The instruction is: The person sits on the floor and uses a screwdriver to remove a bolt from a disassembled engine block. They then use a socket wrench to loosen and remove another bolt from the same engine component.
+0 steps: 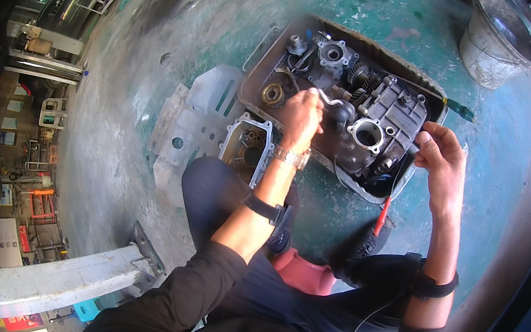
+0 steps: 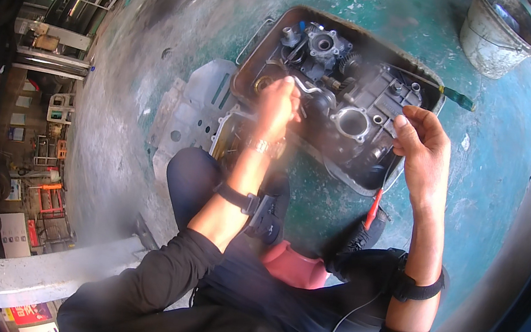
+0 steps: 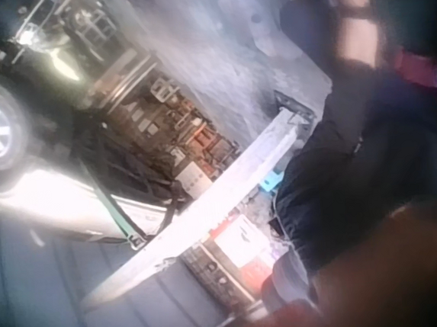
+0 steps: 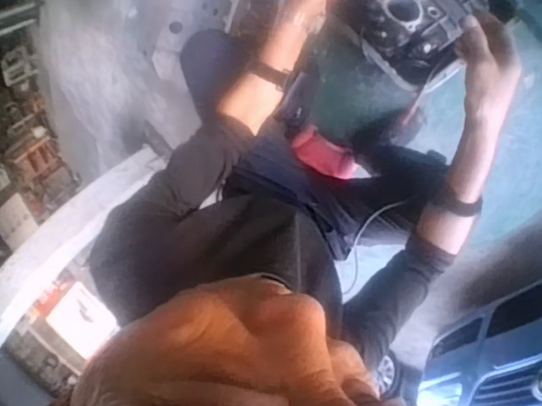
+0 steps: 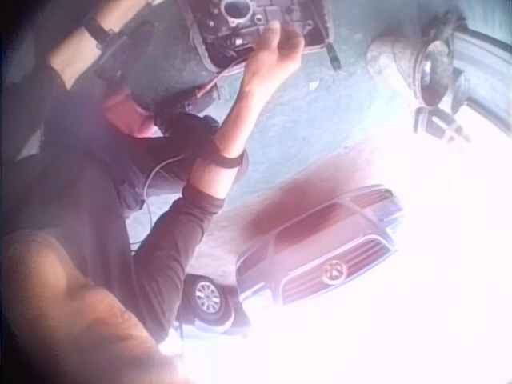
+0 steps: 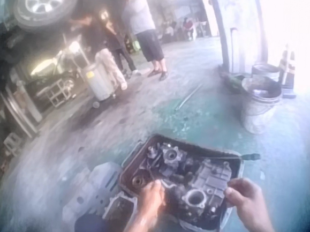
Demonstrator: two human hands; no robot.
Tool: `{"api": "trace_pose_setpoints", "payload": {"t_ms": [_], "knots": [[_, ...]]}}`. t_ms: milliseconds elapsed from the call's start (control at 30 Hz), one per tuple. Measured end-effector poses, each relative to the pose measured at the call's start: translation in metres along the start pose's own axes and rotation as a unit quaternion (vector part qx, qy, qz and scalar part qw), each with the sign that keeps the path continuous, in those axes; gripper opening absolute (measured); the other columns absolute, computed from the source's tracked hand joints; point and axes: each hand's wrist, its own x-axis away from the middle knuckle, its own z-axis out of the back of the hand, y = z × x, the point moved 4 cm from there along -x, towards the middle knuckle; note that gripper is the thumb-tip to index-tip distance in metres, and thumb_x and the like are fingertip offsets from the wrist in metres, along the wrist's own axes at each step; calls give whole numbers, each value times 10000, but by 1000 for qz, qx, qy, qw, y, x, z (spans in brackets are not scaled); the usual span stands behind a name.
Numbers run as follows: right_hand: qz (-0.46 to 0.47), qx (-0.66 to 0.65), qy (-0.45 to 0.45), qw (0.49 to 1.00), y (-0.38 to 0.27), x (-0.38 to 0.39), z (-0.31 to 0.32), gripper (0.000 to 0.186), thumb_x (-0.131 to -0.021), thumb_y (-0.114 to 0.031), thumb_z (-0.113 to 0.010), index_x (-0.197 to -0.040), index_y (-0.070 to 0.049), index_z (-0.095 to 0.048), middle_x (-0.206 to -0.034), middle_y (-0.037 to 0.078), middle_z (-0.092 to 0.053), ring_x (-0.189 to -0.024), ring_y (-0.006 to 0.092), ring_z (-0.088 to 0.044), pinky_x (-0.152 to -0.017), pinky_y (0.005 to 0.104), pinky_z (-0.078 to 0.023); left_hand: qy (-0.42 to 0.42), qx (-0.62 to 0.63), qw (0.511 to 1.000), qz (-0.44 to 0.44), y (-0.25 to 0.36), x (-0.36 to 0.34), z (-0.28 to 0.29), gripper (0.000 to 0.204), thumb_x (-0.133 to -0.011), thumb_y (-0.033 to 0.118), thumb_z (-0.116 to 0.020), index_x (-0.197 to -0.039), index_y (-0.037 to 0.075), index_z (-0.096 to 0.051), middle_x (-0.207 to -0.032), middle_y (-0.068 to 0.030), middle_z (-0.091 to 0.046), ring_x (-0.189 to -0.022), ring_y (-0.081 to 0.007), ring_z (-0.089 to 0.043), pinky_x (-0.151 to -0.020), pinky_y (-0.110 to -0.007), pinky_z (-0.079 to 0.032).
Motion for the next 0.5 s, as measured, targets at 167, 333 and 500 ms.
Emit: {"api": "trace_pose_setpoints", "payload": {"t_ms": [167, 333, 500], "knots": [[4, 4, 2, 1000, -1, 0, -2, 358, -899, -224, -632, -1151, 28, -589, -965, 66, -641, -757, 97, -553, -688, 247, -481, -62, -163, 970, -169, 2, 56, -70, 304, -901, 210, -537, -696, -16, -540, -584, -183, -549, -513, -309, -545, -511, -400, -407], [-3, -3, -5, 1000, 0, 0, -4, 346, -901, -216, -632, -1144, 26, -590, -939, 50, -622, -742, 91, -537, -685, 246, -480, -57, -252, 956, -137, -42, 91, -79, 270, -902, 191, -524, -719, -6, -541, -684, -243, -575, -694, -450, -569, -587, -512, -417], [-8, 3, -7, 1000, 1, -2, -9, 341, -900, -210, -637, -1139, 29, -592, -916, 42, -619, -726, 86, -531, -677, 241, -476, -62, -330, 933, -133, -81, 75, -54, 265, -910, 160, -496, -734, -33, -540, -715, -244, -561, -681, -407, -553, -627, -452, -412]]}}
